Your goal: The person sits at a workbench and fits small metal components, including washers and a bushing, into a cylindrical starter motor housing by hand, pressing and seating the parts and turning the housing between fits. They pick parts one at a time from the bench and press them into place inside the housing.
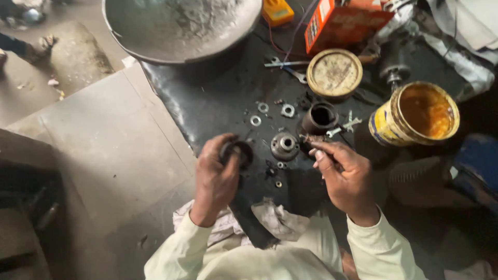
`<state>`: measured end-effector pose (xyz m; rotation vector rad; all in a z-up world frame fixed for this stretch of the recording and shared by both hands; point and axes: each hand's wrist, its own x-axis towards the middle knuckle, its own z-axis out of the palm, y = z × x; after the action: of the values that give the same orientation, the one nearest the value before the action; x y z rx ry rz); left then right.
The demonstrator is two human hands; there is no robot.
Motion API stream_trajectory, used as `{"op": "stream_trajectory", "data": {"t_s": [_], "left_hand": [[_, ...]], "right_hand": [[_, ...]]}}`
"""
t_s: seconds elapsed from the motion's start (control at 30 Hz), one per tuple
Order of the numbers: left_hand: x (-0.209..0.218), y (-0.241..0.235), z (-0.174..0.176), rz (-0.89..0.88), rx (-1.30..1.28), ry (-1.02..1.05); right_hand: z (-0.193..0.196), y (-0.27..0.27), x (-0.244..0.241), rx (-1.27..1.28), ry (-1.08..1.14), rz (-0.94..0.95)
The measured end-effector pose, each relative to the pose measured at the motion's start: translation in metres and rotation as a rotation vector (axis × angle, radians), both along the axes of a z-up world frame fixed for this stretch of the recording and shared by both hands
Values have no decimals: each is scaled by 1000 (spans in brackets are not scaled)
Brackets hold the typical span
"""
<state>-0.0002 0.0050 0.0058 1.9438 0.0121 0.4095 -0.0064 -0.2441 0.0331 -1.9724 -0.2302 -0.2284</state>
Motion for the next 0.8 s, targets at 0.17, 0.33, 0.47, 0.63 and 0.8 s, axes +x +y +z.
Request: {"op": "stream_trajectory", "data": {"t_s": [0.17, 0.33, 0.47, 0.63, 0.8], "left_hand": [[4, -3, 4, 154, 284, -11], [12, -10, -10, 195, 371, -6], [10, -12, -14, 220, 412, -117], [7, -9, -15, 230, 420, -98], [2, -2, -5, 120, 405, -103]], "right_hand": [[-14, -3, -8, -134, -84, 17], [-15, 12, -10, -263, -139, 144], [-9, 28, -4, -384, -219, 193], [-18, 35, 4, -414, -192, 250], [-32, 15, 15, 35, -95, 377]]}}
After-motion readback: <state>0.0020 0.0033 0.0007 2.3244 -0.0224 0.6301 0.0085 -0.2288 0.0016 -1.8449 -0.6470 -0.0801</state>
